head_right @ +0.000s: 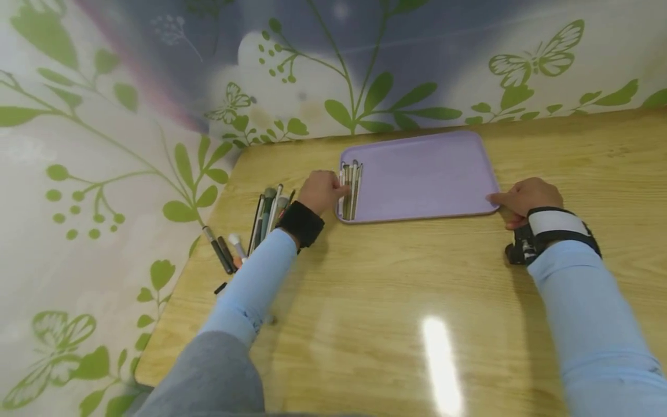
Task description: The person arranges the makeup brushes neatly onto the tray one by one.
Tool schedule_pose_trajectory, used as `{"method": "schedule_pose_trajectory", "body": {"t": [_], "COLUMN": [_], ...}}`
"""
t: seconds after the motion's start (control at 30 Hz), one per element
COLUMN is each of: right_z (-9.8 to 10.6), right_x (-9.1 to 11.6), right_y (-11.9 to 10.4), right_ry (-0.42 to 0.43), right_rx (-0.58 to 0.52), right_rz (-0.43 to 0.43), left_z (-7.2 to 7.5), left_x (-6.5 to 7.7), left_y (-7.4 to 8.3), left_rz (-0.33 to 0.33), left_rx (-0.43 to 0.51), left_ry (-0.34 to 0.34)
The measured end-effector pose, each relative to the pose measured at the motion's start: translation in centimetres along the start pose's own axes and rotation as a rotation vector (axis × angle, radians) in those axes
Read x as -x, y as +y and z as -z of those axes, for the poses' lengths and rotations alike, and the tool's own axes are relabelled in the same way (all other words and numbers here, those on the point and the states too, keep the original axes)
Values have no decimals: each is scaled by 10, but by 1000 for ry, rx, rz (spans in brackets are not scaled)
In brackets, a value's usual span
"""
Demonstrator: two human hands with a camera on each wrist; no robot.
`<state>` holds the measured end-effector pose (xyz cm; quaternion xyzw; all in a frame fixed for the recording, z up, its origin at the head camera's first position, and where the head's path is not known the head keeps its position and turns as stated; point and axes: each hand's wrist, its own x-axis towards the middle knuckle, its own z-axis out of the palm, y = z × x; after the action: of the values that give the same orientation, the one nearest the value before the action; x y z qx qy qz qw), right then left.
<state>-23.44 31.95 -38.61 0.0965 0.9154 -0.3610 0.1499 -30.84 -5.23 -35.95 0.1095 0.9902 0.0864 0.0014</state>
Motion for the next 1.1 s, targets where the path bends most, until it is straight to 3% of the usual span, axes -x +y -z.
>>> {"method": "schedule_pose_trajectory", "body": {"t": [0.1,0.2,0.27,0.4,0.53,0.67,0.77,0.87,1.0,1.1], "right_z": [2,4,5,6,4,3,4,3,1,-1], "right_x": [1,1,2,4,7,6,4,2,0,0], "right_y": [4,9,13,17,16,12,8,3,0,-2], "right_ry": [3,5,12,28,35,25,15,15,21,26], "right_rx": [3,6,1,-15,-33,-9,7,-2,-24,-46], "right_rz": [-5,-17,-26,-44,-61,-48,-27,-15,-17,-25], "left_z": [7,12,12,7,1,3,6,16,41,49], "left_x": [8,18,22,21,16,16,11,0,-15,-24], "left_y": [-25,-44,-51,-53,-51,-48,-49,-40,-1,36], "left_rz": [118,236,270,287,273,246,196,117,33,-4], "left_rx": [-47,-94,-96,-121,-178,-177,-40,188,515,701], "left_ry": [41,1,-31,-24,-23,-48,-17,23,55,55]}}
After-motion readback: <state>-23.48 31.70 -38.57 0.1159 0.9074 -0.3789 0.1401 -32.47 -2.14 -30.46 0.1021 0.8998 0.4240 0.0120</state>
